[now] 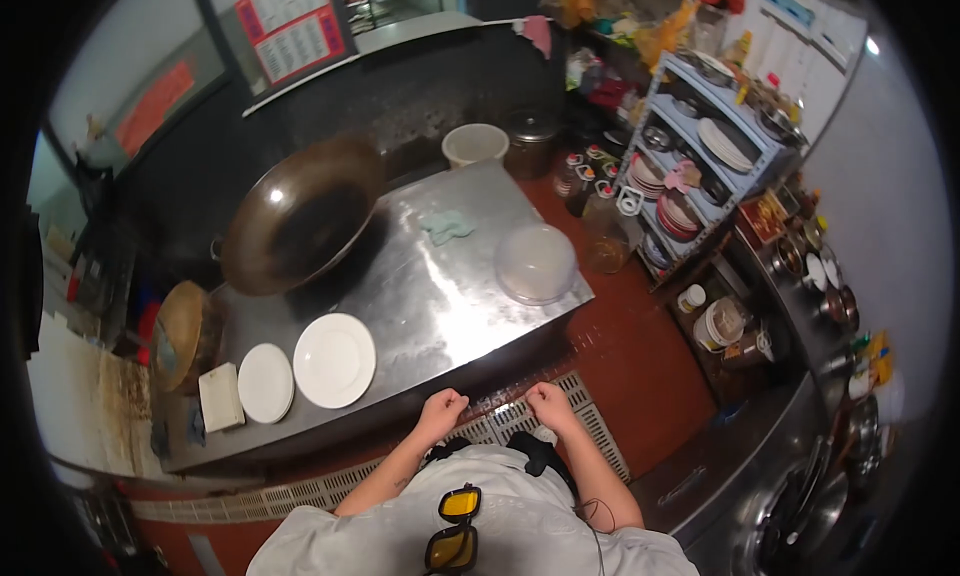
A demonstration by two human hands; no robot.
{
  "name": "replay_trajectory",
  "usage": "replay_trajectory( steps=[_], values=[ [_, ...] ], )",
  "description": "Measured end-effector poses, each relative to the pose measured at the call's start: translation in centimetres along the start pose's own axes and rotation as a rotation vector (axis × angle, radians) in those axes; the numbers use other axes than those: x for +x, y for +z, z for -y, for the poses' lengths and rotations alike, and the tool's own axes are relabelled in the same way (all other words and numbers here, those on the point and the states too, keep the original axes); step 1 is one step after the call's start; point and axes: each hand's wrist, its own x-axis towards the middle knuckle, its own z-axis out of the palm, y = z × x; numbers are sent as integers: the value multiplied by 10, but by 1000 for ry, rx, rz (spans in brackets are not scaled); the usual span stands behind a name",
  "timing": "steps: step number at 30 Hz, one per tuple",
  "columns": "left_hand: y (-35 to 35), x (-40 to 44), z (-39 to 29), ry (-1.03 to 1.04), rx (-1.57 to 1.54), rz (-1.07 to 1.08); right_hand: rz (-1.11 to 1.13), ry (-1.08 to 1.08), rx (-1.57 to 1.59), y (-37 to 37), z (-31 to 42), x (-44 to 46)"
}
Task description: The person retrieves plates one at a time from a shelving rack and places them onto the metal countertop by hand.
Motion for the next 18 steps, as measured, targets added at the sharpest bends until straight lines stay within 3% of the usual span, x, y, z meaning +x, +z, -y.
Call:
replay_trajectory(
  steps=[6, 18],
  values=[
    [84, 19, -40, -54, -50, 136, -91, -12, 111, -93, -32, -11],
    [230, 50, -122, 98, 72, 389, -283, -24, 274, -230, -52, -39]
  ],
)
